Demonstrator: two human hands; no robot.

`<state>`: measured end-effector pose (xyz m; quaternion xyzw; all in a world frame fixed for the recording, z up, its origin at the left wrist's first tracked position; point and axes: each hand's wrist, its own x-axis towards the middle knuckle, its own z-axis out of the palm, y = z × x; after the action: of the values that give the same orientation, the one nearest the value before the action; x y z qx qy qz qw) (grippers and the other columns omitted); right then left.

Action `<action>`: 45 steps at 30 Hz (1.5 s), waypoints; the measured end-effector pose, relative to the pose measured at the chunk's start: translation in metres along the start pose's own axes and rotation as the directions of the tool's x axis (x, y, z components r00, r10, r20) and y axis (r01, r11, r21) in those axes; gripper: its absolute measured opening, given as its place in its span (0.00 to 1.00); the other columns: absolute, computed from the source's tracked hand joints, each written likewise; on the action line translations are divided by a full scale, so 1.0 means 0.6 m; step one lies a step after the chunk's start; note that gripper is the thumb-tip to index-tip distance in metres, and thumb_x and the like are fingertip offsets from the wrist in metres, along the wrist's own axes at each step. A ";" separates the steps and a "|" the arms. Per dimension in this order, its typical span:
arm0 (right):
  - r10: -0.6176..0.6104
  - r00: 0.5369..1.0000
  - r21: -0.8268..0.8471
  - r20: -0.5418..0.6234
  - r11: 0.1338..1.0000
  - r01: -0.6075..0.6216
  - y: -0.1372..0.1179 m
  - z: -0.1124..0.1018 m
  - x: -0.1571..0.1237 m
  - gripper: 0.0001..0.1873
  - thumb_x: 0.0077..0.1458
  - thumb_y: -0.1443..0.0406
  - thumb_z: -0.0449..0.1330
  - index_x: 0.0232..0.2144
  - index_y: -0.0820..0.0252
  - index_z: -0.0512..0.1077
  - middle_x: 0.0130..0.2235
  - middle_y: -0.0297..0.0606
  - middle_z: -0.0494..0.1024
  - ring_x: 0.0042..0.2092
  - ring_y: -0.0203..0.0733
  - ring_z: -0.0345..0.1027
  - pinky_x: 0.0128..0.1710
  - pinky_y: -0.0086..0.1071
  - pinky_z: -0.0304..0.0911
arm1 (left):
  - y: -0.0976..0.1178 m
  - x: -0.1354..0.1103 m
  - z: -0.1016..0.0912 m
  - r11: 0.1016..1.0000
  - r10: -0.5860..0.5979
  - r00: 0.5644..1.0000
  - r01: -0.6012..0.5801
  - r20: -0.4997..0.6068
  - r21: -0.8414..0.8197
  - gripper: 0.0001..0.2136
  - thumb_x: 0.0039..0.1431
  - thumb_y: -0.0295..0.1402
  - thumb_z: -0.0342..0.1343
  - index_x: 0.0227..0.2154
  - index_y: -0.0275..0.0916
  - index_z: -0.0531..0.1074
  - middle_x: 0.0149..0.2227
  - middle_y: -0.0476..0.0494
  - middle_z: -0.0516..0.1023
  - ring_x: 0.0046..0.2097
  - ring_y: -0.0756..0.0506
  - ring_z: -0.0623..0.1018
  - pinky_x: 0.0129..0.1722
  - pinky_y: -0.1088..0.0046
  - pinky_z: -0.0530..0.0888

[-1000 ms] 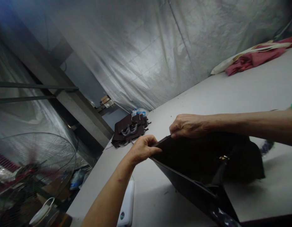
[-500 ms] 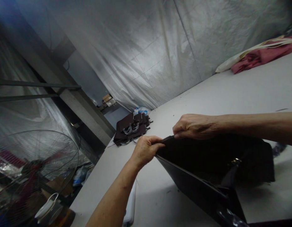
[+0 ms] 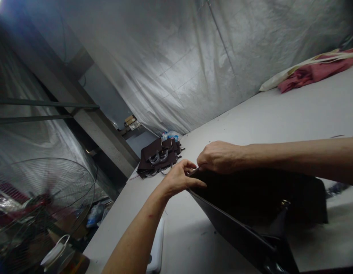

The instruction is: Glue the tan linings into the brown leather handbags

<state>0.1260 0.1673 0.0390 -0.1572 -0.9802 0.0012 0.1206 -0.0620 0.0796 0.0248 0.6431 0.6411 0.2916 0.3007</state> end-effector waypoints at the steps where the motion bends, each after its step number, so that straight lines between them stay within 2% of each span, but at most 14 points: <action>1: 0.001 1.000 -0.031 0.003 1.000 -0.001 -0.003 -0.003 0.003 0.13 0.56 0.67 0.53 0.33 0.60 0.80 0.30 0.42 0.79 0.27 0.37 0.63 0.26 0.32 0.44 | 0.004 0.000 -0.003 0.999 -0.032 0.999 0.031 0.036 0.037 0.26 0.34 0.28 0.70 0.41 0.38 0.70 0.33 0.50 0.75 0.33 0.50 0.71 0.32 0.76 0.67; 3: 0.002 1.000 -0.050 0.022 0.999 -0.001 -0.004 -0.009 0.004 0.13 0.55 0.68 0.54 0.32 0.60 0.80 0.29 0.42 0.79 0.27 0.36 0.63 0.26 0.32 0.44 | 0.013 0.002 -0.011 0.992 -0.089 0.989 0.078 0.117 0.100 0.24 0.35 0.23 0.65 0.41 0.38 0.70 0.33 0.50 0.75 0.33 0.49 0.72 0.32 0.76 0.67; 5: 0.014 0.999 -0.028 0.032 1.000 -0.013 -0.001 -0.013 0.000 0.13 0.57 0.67 0.54 0.33 0.60 0.79 0.29 0.41 0.79 0.27 0.36 0.63 0.27 0.31 0.46 | 0.021 0.008 -0.018 0.987 -0.109 0.978 0.085 0.179 0.137 0.17 0.37 0.21 0.60 0.34 0.37 0.71 0.29 0.52 0.73 0.31 0.50 0.71 0.29 0.76 0.66; 7: 0.041 0.999 -0.003 0.022 0.999 -0.041 0.007 -0.011 -0.005 0.15 0.59 0.64 0.52 0.34 0.60 0.79 0.28 0.41 0.78 0.28 0.37 0.64 0.27 0.31 0.47 | 0.028 0.016 -0.022 0.982 -0.122 0.970 0.086 0.211 0.169 0.12 0.37 0.22 0.60 0.29 0.37 0.70 0.26 0.53 0.71 0.29 0.51 0.70 0.27 0.77 0.65; 10: 0.079 0.997 0.002 0.012 0.997 -0.079 0.023 -0.001 -0.007 0.16 0.61 0.63 0.51 0.36 0.60 0.78 0.29 0.41 0.77 0.30 0.38 0.65 0.28 0.30 0.48 | 0.033 0.027 -0.017 0.976 -0.146 0.975 0.114 0.168 0.186 0.11 0.35 0.25 0.65 0.24 0.36 0.70 0.23 0.54 0.69 0.26 0.52 0.67 0.25 0.77 0.63; 14: 0.085 0.996 0.008 0.004 0.996 -0.085 0.039 0.012 -0.001 0.16 0.61 0.62 0.51 0.35 0.61 0.78 0.29 0.42 0.77 0.31 0.39 0.66 0.29 0.30 0.49 | 0.023 0.030 -0.001 0.982 -0.175 0.983 0.171 0.047 0.083 0.13 0.34 0.31 0.69 0.25 0.36 0.72 0.22 0.53 0.70 0.25 0.52 0.69 0.25 0.76 0.65; 17: 0.084 0.996 0.021 -0.006 0.996 -0.084 0.045 0.015 0.002 0.16 0.61 0.62 0.51 0.35 0.61 0.78 0.29 0.42 0.76 0.30 0.39 0.65 0.29 0.31 0.49 | 0.007 0.029 0.007 0.987 -0.115 0.986 0.127 -0.124 0.100 0.09 0.39 0.31 0.67 0.25 0.36 0.74 0.22 0.52 0.71 0.25 0.51 0.69 0.25 0.76 0.63; 19: 0.088 0.996 0.043 -0.013 0.995 -0.088 0.047 0.018 0.002 0.15 0.61 0.61 0.52 0.35 0.60 0.78 0.28 0.41 0.76 0.30 0.39 0.66 0.28 0.30 0.49 | -0.004 0.029 0.009 0.988 -0.043 0.985 0.068 -0.169 0.142 0.07 0.42 0.33 0.66 0.24 0.36 0.76 0.23 0.51 0.72 0.26 0.51 0.68 0.26 0.77 0.62; 23: 0.029 0.997 0.174 -0.075 0.985 -0.015 0.050 0.024 -0.002 0.12 0.58 0.64 0.54 0.40 0.59 0.77 0.34 0.40 0.78 0.34 0.40 0.69 0.33 0.29 0.55 | -0.017 0.032 0.010 0.985 0.038 0.983 -0.007 -0.177 0.172 0.07 0.45 0.35 0.64 0.24 0.37 0.77 0.23 0.51 0.73 0.28 0.50 0.69 0.27 0.77 0.63; 27: -0.198 0.955 0.218 -0.222 0.944 0.247 0.048 0.026 -0.005 0.16 0.57 0.68 0.55 0.46 0.60 0.75 0.44 0.43 0.77 0.42 0.41 0.70 0.41 0.31 0.60 | -0.020 0.036 0.010 0.984 0.048 0.984 -0.017 -0.174 0.178 0.07 0.45 0.36 0.64 0.26 0.38 0.78 0.23 0.51 0.72 0.30 0.50 0.69 0.29 0.77 0.64; 30: -0.305 0.926 0.152 -0.221 0.927 0.342 0.046 0.025 -0.002 0.15 0.58 0.70 0.53 0.44 0.57 0.76 0.41 0.41 0.77 0.39 0.39 0.69 0.38 0.31 0.58 | -0.023 0.038 0.009 0.986 0.058 0.985 -0.032 -0.160 0.162 0.07 0.45 0.36 0.64 0.26 0.38 0.79 0.24 0.51 0.73 0.30 0.50 0.69 0.29 0.77 0.64; 34: -0.310 0.928 0.091 -0.206 0.938 0.333 0.049 0.026 0.004 0.15 0.57 0.71 0.52 0.39 0.55 0.78 0.35 0.36 0.76 0.33 0.36 0.66 0.32 0.29 0.53 | -0.028 0.039 0.009 0.990 0.061 0.984 -0.038 -0.167 0.137 0.07 0.44 0.35 0.64 0.25 0.37 0.78 0.24 0.51 0.72 0.29 0.50 0.69 0.29 0.77 0.64; 39: -0.236 0.945 0.213 -0.225 0.935 0.284 0.052 0.027 0.008 0.14 0.55 0.70 0.52 0.35 0.57 0.79 0.34 0.36 0.77 0.32 0.35 0.66 0.32 0.28 0.54 | -0.027 0.039 0.010 0.994 0.048 0.986 -0.032 -0.158 0.103 0.09 0.44 0.37 0.65 0.24 0.36 0.76 0.23 0.51 0.72 0.28 0.50 0.69 0.28 0.76 0.64; 45: -0.159 0.978 0.265 -0.137 0.945 0.191 0.045 0.021 0.014 0.14 0.55 0.70 0.52 0.33 0.61 0.78 0.32 0.38 0.76 0.31 0.35 0.65 0.32 0.28 0.55 | -0.026 0.038 0.009 0.998 0.036 0.989 -0.027 -0.145 0.063 0.09 0.44 0.37 0.65 0.24 0.36 0.75 0.23 0.51 0.72 0.28 0.50 0.69 0.28 0.76 0.64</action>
<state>0.1232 0.1958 0.0276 -0.0511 -0.9720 0.1182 0.1966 -0.0674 0.1021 0.0092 0.6387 0.6599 0.3230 0.2286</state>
